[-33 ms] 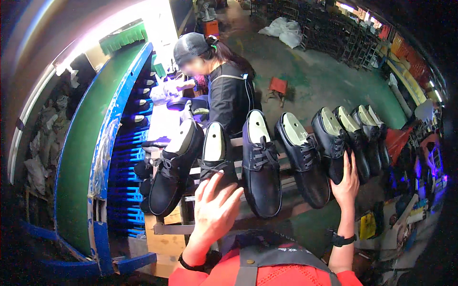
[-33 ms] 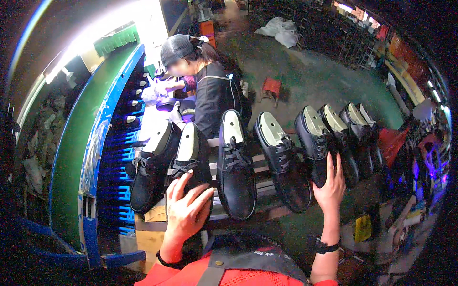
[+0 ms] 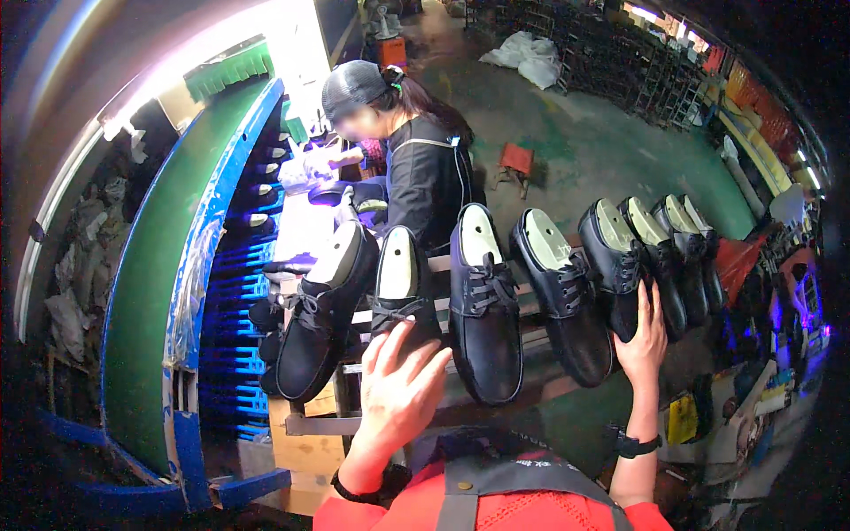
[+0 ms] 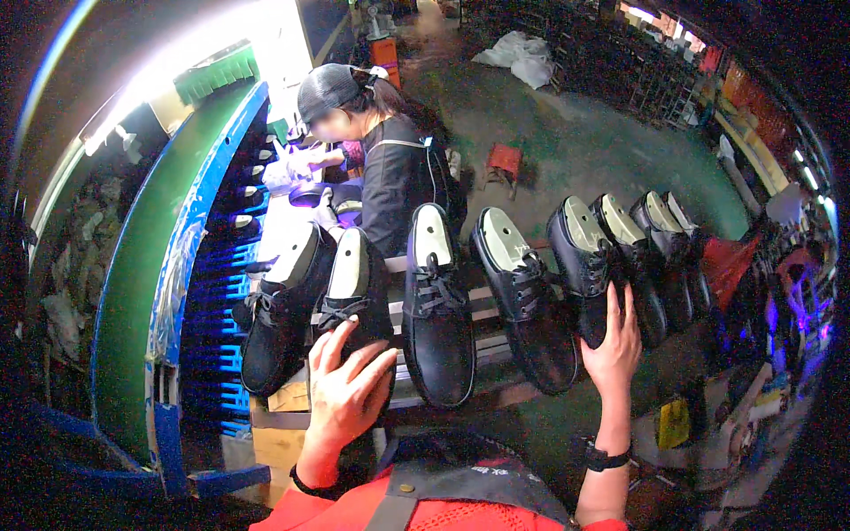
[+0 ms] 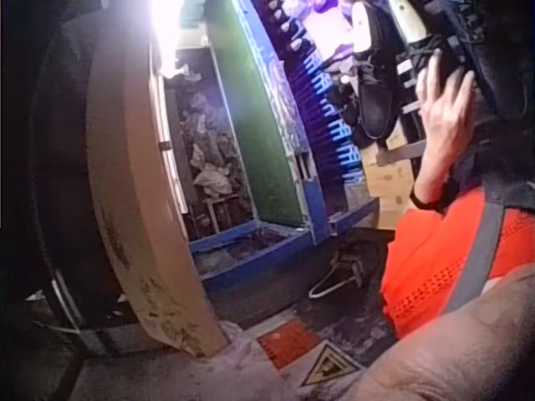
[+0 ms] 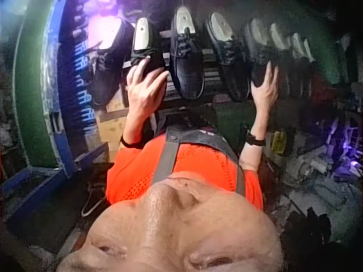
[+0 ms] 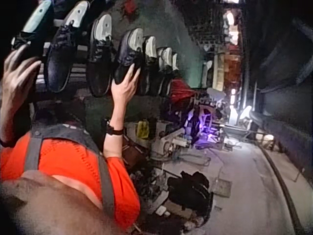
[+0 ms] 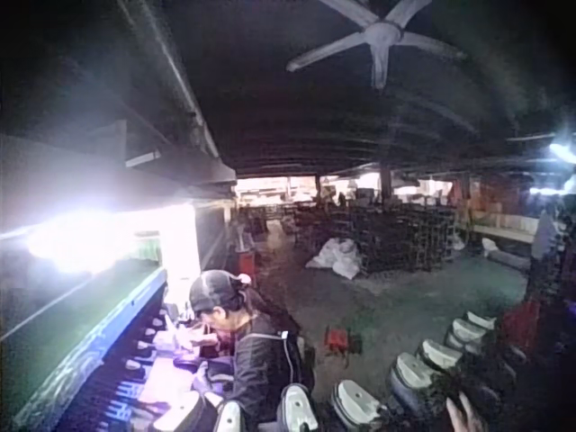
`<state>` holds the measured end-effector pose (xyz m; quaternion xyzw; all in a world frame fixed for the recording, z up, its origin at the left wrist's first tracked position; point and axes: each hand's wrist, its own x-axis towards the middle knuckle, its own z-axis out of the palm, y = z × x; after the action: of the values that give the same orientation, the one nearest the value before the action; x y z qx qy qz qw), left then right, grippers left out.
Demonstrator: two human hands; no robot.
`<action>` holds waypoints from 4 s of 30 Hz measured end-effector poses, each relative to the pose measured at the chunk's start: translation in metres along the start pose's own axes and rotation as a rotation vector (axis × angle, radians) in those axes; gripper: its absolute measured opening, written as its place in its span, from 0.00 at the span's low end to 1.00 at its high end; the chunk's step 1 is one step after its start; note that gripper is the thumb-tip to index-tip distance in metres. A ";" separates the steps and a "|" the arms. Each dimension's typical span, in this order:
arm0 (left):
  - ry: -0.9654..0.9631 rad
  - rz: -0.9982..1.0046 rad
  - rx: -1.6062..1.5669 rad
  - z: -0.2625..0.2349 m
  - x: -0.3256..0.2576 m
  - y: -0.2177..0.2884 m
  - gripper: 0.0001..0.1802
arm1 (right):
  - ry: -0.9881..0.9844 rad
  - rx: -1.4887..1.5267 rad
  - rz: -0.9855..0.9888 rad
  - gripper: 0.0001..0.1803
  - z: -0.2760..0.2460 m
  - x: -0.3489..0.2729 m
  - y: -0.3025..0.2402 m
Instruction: The recorder is inspecting and arranging a row of black leather shoes on a drying or cooling rack in a shoe manufacturing facility.
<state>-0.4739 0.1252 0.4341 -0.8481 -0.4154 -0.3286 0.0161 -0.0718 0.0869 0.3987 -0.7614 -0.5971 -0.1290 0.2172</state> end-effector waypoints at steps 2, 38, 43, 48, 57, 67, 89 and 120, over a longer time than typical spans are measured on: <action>-0.016 -0.012 -0.002 0.000 -0.001 0.000 0.18 | -0.005 0.017 0.007 0.63 0.000 0.000 0.000; 0.010 0.001 -0.019 0.002 -0.002 -0.002 0.17 | -0.025 -0.010 0.047 0.64 0.000 0.000 -0.002; -0.009 -0.018 -0.020 0.003 -0.003 -0.002 0.17 | -0.031 -0.029 0.040 0.64 0.000 -0.001 -0.001; -0.007 -0.024 -0.008 0.003 -0.004 -0.001 0.17 | -0.015 0.002 0.028 0.65 0.000 -0.001 -0.001; -0.001 0.011 0.024 0.001 0.000 0.003 0.15 | -0.027 0.009 0.037 0.63 -0.004 0.000 -0.004; -0.029 -0.015 0.027 0.001 -0.001 0.004 0.16 | -0.081 -0.018 0.089 0.64 -0.007 0.000 -0.006; -0.052 -0.018 -0.004 -0.001 -0.001 0.007 0.20 | 0.008 0.004 -0.002 0.63 -0.004 -0.001 -0.002; -0.038 -0.029 0.011 -0.002 0.000 0.005 0.17 | -0.008 0.011 0.015 0.64 -0.002 -0.001 -0.003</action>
<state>-0.4715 0.1210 0.4368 -0.8480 -0.4296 -0.3102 0.0080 -0.0742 0.0858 0.4008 -0.7653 -0.5927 -0.1211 0.2200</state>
